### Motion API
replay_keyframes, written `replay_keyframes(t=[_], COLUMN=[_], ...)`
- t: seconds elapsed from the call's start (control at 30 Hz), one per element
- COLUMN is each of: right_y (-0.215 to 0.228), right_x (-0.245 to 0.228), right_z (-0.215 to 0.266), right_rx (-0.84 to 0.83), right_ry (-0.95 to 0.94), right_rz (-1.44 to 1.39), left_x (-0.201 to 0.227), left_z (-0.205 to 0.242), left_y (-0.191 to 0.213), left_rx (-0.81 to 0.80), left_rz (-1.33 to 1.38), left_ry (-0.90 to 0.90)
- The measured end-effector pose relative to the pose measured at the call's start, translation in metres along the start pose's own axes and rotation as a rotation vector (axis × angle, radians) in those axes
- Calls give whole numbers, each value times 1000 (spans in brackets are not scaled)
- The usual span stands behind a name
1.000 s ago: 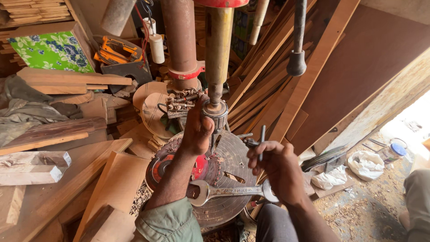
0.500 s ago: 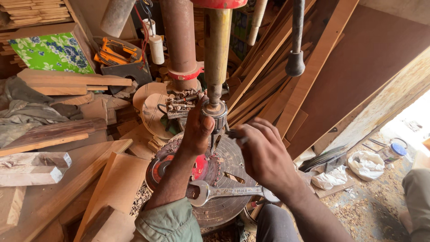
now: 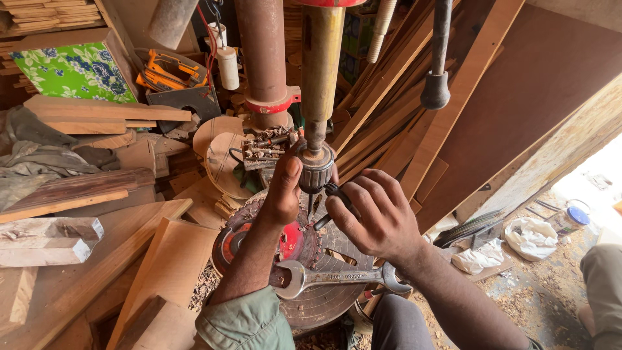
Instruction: The person is working on a drill press in a cluttered workshop. They use a wrench to tighten the chuck of the drill press, then switch to a drill key to continue adjusting the chuck. The person repeatedly uses both tools to secure the chuck.
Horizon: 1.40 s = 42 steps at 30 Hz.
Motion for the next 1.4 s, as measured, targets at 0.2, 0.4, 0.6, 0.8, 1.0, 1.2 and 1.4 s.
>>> replay_keyframes(t=[0.2, 0.4, 0.6, 0.8, 1.0, 1.2, 1.4], right_y=[-6, 3, -1, -10, -19, -18, -25], right_x=[0, 9, 18, 28, 36, 31, 31], right_z=[-3, -4, -3, 5, 14, 5, 7], right_rx=[-11, -9, 40, 106, 147, 195, 171], right_ry=[-15, -57, -111, -142, -162, -103, -84], right_rz=[15, -107, -180, -362, -416, -436, -409], left_x=[7, 6, -10, -13, -14, -7, -6], left_z=[-4, -6, 0, 1, 0, 0, -1], left_y=[2, 8, 17, 22, 20, 20, 16], left_rx=[-37, 16, 92, 120, 124, 132, 128], left_rz=[-88, -192, -140, -154, -189, -309, -351], left_ry=[-17, -40, -6, -18, -7, -84, -116])
Point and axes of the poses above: each hand's wrist, its own z-axis away from the middle knuckle, its own y-axis out of the back of the hand, x = y × z, the point moved 9 cm from there along -z, towards the middle knuckle, and after that the axes turned 11 degrees about -z, right-handed, at the moved point
